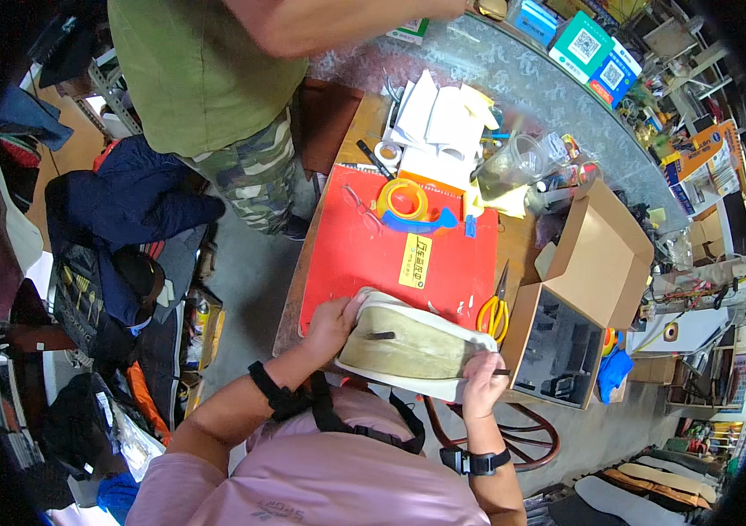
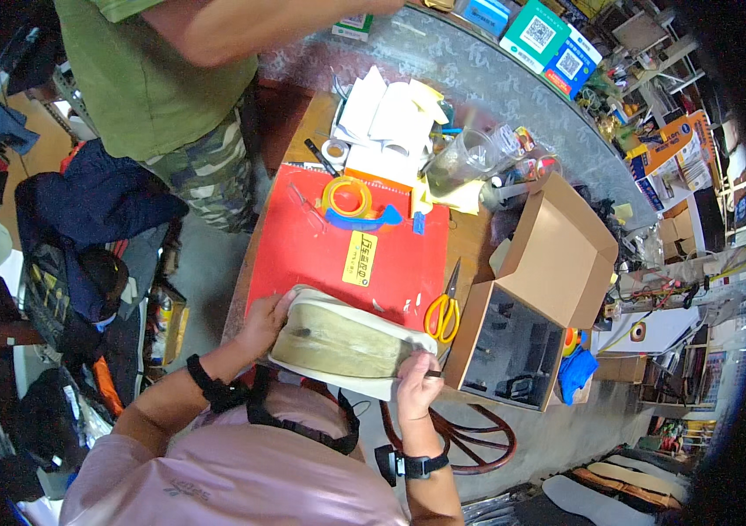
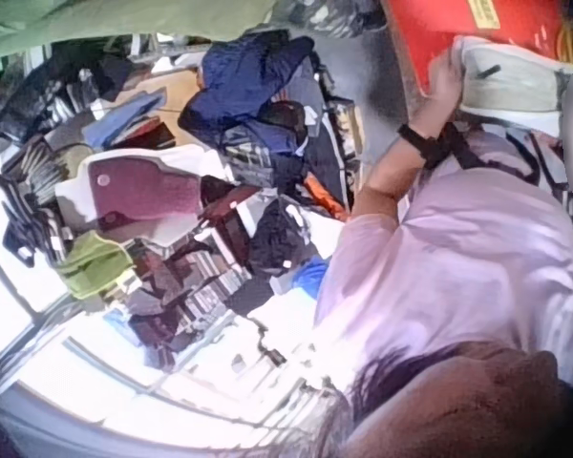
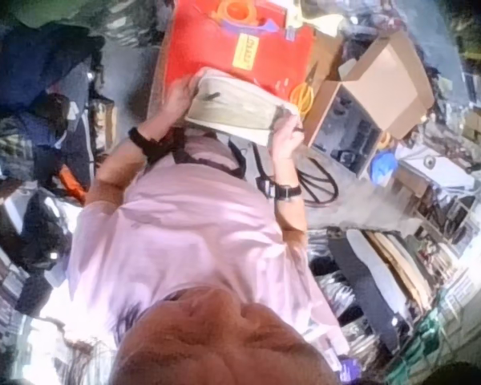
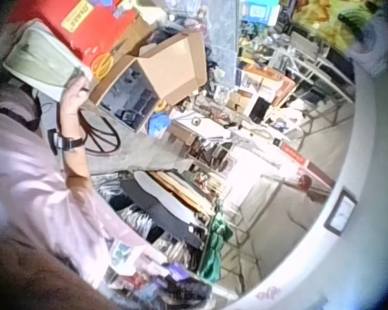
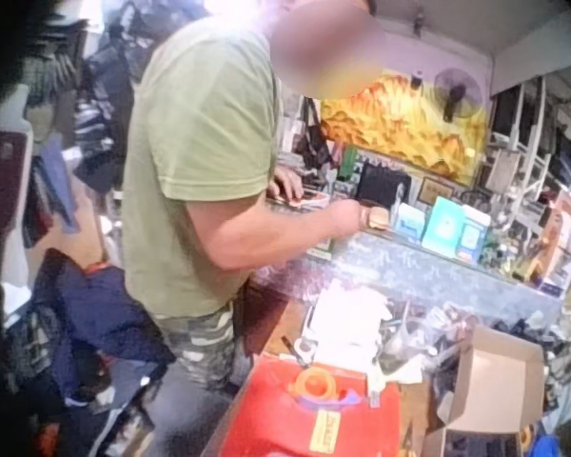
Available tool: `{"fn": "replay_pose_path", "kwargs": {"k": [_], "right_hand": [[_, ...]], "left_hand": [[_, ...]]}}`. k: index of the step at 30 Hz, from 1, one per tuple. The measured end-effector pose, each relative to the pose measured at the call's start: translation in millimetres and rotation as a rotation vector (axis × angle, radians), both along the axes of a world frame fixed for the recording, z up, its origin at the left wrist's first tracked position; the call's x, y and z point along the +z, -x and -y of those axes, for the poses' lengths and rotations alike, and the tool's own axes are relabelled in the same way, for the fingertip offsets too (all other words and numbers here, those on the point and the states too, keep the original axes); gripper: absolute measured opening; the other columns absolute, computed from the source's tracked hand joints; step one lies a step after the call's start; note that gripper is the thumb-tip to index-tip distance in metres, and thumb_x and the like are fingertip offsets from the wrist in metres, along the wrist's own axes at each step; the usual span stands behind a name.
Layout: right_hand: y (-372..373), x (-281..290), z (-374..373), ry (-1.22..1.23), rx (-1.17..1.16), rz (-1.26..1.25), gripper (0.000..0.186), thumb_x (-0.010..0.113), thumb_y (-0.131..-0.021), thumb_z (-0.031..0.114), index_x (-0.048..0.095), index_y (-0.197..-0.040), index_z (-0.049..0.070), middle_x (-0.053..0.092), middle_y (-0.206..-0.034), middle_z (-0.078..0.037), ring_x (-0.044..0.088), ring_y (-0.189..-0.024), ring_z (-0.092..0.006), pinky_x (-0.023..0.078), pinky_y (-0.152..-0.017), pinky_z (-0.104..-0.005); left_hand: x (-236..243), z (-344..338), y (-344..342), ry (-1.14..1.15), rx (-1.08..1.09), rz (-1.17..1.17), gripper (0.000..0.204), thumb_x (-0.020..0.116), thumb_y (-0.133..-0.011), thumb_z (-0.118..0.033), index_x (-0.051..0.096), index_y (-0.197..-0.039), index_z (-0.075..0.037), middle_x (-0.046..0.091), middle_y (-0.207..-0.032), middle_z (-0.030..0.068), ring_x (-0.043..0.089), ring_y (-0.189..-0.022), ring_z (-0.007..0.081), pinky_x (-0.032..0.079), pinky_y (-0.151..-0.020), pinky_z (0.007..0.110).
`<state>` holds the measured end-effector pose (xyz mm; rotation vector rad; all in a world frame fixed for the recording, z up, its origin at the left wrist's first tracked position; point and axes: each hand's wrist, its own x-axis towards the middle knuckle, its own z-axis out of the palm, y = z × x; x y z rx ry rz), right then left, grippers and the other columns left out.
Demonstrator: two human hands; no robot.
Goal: The person folds a light-colored cloth item on a red work surface, then uses a needle and thread to sew along its edge. A second person briefly assists by handing over the cloth item. The person continues stitching and adjusts the cloth as needed.
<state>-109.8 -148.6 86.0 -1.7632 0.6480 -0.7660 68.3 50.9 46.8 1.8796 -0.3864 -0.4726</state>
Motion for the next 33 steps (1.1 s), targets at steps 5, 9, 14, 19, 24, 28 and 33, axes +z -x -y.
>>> {"fn": "replay_pose_path", "kwargs": {"k": [5,9,14,19,24,28,33], "right_hand": [[12.1,55.7,-4.7,0.434,-0.139,-0.216,0.036,0.059,-0.084,0.008,0.044,-0.115,-0.002,0.048,-0.107,-0.012,0.048,-0.103,-0.0234,0.036,-0.095,-0.0376],[-9.3,113.1,-44.7,0.794,0.391,-0.195,0.031,0.063,-0.078,0.012,0.056,-0.106,-0.001,0.057,-0.103,-0.013,0.054,-0.1,-0.0314,0.039,-0.095,-0.0453],[-80.9,53.3,-85.8,0.619,0.808,-0.49,0.064,0.078,-0.065,0.023,0.05,-0.117,0.001,0.045,-0.115,-0.021,0.045,-0.106,-0.0369,0.04,-0.09,-0.0427],[-100.7,48.1,-89.2,0.842,0.814,-0.703,0.093,0.079,-0.055,0.048,0.04,-0.133,0.016,0.038,-0.123,-0.019,0.036,-0.116,-0.0372,0.024,-0.097,-0.0565],[-90.1,46.4,-98.0,0.914,0.763,-0.858,0.093,0.076,-0.054,0.054,0.041,-0.132,0.018,0.036,-0.125,-0.019,0.034,-0.117,-0.0389,0.027,-0.091,-0.0582],[-97.3,34.6,-106.8,0.997,0.661,-0.699,0.101,0.075,-0.053,0.057,0.034,-0.134,0.013,0.04,-0.123,-0.022,0.037,-0.116,-0.04,0.027,-0.094,-0.0599],[-92.1,42.8,-85.5,0.853,0.711,-0.586,0.102,0.081,-0.054,0.049,0.034,-0.136,0.008,0.04,-0.127,-0.024,0.039,-0.117,-0.0397,0.024,-0.099,-0.0549]], "left_hand": [[-9.5,-44.7,7.0,0.181,-0.144,-0.147,0.036,0.055,-0.091,-0.032,0.056,-0.084,0.003,0.061,-0.073,0.0129,0.055,-0.062,0.0179,0.044,-0.059,0.034],[2.8,-56.6,4.3,-0.136,-0.295,-0.156,0.031,0.056,-0.085,-0.029,0.057,-0.082,0.002,0.061,-0.074,0.0186,0.063,-0.069,0.0294,0.047,-0.062,0.039],[2.5,-48.4,2.5,-0.256,-0.363,0.109,0.029,0.052,-0.085,-0.026,0.057,-0.077,0.001,0.061,-0.071,0.0201,0.063,-0.071,0.0338,0.048,-0.062,0.042],[23.9,-58.3,-2.4,-0.064,-0.318,-0.313,0.03,0.051,-0.085,-0.026,0.055,-0.074,0.002,0.059,-0.069,0.0232,0.061,-0.069,0.0387,0.047,-0.063,0.046],[33.0,-60.7,14.4,-0.057,-0.333,0.006,0.03,0.049,-0.085,-0.025,0.055,-0.074,0.002,0.059,-0.067,0.0233,0.06,-0.066,0.0412,0.046,-0.062,0.049],[13.9,-50.8,5.8,-0.13,-0.209,0.063,0.022,0.053,-0.082,-0.022,0.058,-0.078,-0.001,0.06,-0.069,0.0207,0.062,-0.067,0.0369,0.047,-0.059,0.044],[39.3,-58.0,4.6,-0.191,-0.26,0.085,0.02,0.061,-0.073,-0.015,0.053,-0.086,-0.004,0.061,-0.069,0.0171,0.061,-0.065,0.0359,0.048,-0.059,0.043]]}}
